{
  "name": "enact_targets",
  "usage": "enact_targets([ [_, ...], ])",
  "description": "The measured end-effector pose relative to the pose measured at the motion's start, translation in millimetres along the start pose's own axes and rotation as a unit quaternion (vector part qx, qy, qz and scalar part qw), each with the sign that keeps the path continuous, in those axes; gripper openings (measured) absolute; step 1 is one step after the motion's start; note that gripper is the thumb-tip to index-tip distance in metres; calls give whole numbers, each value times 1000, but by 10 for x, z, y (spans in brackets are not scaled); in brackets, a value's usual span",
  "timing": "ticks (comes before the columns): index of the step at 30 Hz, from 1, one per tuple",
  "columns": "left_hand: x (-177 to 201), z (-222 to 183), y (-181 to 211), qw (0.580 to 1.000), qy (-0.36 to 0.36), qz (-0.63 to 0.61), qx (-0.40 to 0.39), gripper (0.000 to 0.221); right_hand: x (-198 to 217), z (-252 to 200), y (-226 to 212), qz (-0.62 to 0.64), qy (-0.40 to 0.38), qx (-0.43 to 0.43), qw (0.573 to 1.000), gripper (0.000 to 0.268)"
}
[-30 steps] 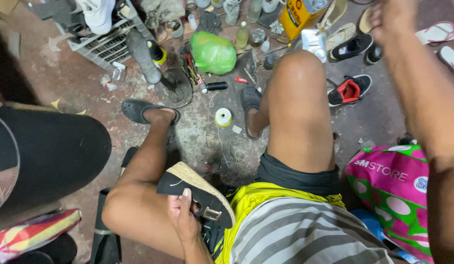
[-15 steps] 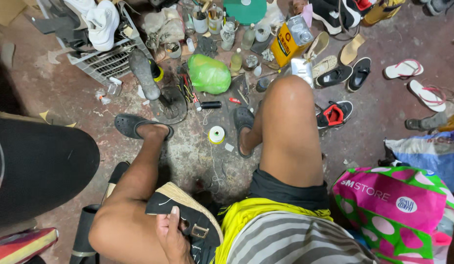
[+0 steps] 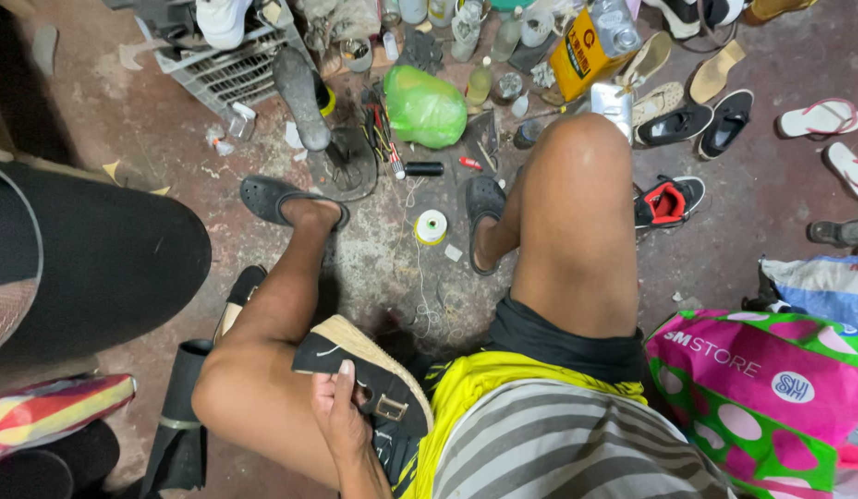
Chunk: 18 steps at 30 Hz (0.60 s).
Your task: The person holds a black wedge shoe on their lap and uses a needle and thread to sew the upper fabric to the braided sole, pulling the thread through each stitch.
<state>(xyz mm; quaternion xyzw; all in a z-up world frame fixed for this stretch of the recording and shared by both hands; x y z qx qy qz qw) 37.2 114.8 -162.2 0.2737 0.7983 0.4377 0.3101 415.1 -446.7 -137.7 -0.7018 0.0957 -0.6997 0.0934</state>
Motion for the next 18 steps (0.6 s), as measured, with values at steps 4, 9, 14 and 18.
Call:
enact_targets([
  [4,-51,-8,9,1000,-9,-9,2,17,49,10,106,-9,17,-1,1000,32],
  [9,-111,-52,93,1000,-19,-18,4,18,210,-6,244,-23,55,-22,998,37],
  [14,-31,-43,38,1000,-10,-4,4,20,649,-248,779,-75,110,-95,987,42],
  [18,-34,32,-10,1000,-27,-3,-12,16,1509,-658,1353,-138,162,-169,963,46],
])
Point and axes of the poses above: each hand's wrist, its own z-axis towards the middle knuckle, its own x-axis out of the back of the hand, y = z × x, the point moved 6 cm from there along z, towards the middle knuckle, and after that the axes turned 10 degrees about y, right-handed, at the moved point
